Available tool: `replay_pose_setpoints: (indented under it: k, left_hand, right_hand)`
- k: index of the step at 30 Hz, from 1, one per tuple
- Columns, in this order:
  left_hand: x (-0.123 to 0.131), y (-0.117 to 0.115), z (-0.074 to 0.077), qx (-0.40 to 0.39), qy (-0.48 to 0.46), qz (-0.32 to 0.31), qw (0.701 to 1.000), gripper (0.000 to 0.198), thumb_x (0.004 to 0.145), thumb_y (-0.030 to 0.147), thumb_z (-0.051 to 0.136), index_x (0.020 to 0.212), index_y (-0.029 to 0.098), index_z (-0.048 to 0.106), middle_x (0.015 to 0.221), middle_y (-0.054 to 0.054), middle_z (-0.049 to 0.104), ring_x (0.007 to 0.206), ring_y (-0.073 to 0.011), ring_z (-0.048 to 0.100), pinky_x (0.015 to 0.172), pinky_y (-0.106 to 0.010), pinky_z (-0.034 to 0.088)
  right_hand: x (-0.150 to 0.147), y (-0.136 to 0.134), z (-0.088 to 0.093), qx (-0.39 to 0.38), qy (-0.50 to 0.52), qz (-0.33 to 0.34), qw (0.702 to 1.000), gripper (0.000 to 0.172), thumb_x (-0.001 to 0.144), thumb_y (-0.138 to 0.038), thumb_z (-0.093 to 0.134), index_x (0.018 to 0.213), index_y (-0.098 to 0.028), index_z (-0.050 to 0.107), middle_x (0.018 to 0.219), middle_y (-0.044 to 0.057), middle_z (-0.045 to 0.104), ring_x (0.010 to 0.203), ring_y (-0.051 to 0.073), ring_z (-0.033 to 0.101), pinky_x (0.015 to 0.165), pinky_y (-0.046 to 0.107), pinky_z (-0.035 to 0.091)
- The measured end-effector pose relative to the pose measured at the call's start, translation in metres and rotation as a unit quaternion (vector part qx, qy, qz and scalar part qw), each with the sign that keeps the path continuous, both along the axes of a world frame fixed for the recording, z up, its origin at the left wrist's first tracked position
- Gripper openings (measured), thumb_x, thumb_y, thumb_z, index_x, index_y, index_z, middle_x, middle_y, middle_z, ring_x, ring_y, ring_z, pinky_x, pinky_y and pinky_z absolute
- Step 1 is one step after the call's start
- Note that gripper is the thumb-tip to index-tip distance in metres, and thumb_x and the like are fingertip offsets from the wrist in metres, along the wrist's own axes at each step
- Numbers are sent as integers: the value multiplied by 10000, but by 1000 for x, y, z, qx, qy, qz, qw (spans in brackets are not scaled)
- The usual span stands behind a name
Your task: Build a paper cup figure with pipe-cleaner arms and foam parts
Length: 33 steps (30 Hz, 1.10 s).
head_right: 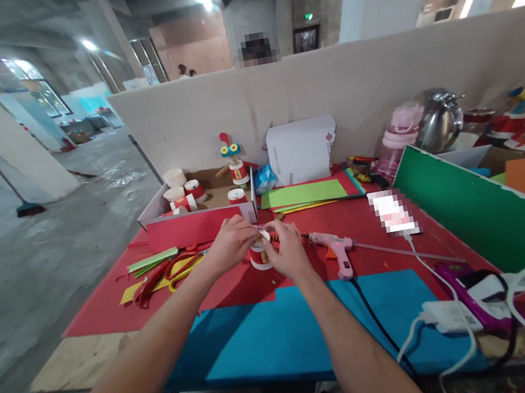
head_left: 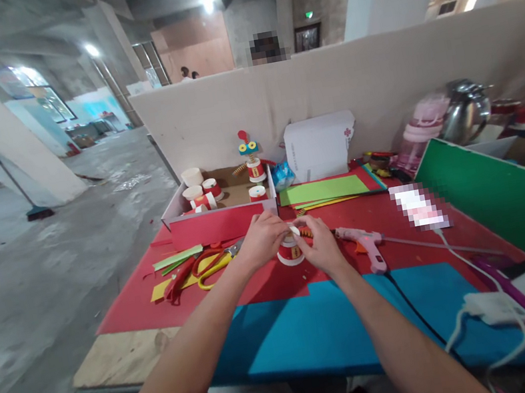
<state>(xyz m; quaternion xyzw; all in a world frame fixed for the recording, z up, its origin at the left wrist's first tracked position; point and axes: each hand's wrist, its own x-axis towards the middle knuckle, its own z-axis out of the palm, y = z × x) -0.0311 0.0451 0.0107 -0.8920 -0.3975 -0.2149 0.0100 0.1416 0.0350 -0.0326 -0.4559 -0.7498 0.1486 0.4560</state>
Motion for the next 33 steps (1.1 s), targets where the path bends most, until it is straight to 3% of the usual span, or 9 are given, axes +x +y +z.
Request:
replay_pose_setpoints:
  k: [7, 19, 28, 33]
  left_hand:
    - [1, -1, 2, 0, 35, -1, 999, 241, 939, 188, 443, 894, 180, 680, 912, -59, 673, 923, -214, 499, 779, -365, 336]
    - [3, -4, -7, 32, 27, 16, 999, 245, 950, 193, 441, 877, 184, 674, 930, -51, 683, 924, -202, 502, 801, -366, 331]
    - [-5, -13, -7, 33, -1, 16, 999, 266, 959, 232, 425, 1037, 202, 678, 1002, -77, 682, 968, -209, 513, 822, -379, 359]
    - [-8, -14, 0, 38, -22, 21, 999, 291, 949, 201, 417, 1058, 202, 686, 1005, -84, 689, 958, -217, 523, 805, -381, 372]
  right_hand:
    - [1, 2, -4, -20, 13, 5, 1000, 201, 829, -259, 493, 1013, -230, 567, 1036, 85, 675, 1021, 271, 585, 937, 470, 422]
    - [1, 1, -2, -22, 16, 4, 1000, 217, 816, -243, 487, 1014, -217, 572, 1040, 95, 672, 1030, 278, 581, 952, 474, 414]
    - [2, 0, 1, -10, 26, 2, 1000, 207, 860, -281, 462, 1009, -222, 594, 1028, 85, 678, 1018, 267, 582, 939, 458, 418]
    - [3, -2, 2, 5, 47, -30, 998, 232, 882, -311, 434, 1011, -219, 604, 1042, 94, 669, 1017, 274, 574, 927, 447, 427]
